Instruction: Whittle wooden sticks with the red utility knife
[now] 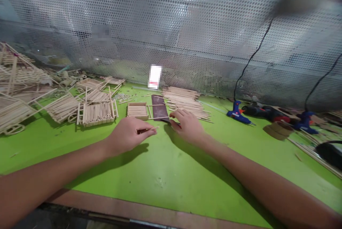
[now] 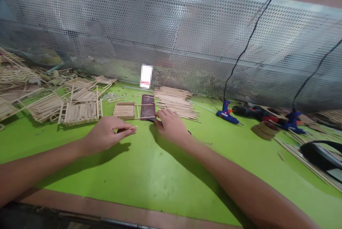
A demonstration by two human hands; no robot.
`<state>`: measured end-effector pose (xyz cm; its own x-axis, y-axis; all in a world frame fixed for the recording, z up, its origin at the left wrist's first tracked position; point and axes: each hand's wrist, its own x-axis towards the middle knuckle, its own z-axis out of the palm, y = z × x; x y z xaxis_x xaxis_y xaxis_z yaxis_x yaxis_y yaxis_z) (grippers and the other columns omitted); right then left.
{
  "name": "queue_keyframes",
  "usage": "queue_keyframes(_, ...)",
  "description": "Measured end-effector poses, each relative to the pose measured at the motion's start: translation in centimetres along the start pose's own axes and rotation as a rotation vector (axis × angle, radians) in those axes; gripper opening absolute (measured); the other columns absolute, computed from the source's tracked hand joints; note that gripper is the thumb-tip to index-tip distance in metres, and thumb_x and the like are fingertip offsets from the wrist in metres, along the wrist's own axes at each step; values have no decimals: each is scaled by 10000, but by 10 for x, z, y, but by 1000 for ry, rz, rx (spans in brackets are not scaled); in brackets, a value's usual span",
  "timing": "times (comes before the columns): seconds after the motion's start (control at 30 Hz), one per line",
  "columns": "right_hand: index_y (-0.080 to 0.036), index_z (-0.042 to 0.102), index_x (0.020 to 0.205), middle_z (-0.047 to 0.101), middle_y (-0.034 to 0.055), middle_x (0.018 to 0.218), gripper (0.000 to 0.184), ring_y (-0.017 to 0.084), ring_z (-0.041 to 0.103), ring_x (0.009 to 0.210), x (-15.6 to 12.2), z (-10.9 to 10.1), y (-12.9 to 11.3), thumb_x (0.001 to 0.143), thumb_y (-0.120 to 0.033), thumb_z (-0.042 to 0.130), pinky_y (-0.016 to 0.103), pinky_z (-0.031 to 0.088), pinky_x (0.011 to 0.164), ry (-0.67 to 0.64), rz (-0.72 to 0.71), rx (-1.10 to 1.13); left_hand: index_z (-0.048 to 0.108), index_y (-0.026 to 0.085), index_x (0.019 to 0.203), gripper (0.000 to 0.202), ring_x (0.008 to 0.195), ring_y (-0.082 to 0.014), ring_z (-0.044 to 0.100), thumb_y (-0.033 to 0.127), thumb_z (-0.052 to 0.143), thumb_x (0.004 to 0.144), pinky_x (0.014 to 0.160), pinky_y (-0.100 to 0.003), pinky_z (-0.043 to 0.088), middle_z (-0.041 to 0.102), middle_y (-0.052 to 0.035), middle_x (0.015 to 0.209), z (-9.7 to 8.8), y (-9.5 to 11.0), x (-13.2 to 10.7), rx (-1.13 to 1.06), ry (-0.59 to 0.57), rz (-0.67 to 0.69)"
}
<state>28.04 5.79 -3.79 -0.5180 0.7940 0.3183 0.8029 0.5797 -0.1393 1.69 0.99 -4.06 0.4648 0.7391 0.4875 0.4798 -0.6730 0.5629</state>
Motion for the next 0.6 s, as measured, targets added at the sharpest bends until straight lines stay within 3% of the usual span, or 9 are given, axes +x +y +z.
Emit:
queue_keyframes(0.07,-190,670,1067,719,103,1072,177,248,647,966,-5,-6,-11,1026,-278,523,399,510,838,22,-61,151,832,248,1001,289,588,-143,696,457,633,1022,525,-254,485,812,-15,800,2,-2,0,29,13,57)
queue_keyframes(0.2,-202,654,1082,712,69,1038,169,200,654,885,-16,-17,-34,1018,-333,568,343,525,759,-64,-108,410,824,243,996,349,581,-132,704,487,580,1050,582,-276,508,810,4,782,4,-4,0,87,47,166)
queue_keyframes(0.4,-187,643,1070,710,68,948,252,195,636,779,-21,-17,-47,1078,-369,470,328,453,687,-94,-220,303,815,229,976,451,573,-127,678,496,473,1096,578,-283,431,798,6,754,3,-5,1,214,34,304)
queue_keyframes(0.6,-192,617,1010,685,63,888,298,180,581,702,-23,-11,-47,1105,-340,377,304,359,628,-136,-255,220,799,198,979,403,581,-137,643,428,492,1100,647,-308,416,789,-6,765,3,-4,0,244,-94,310)
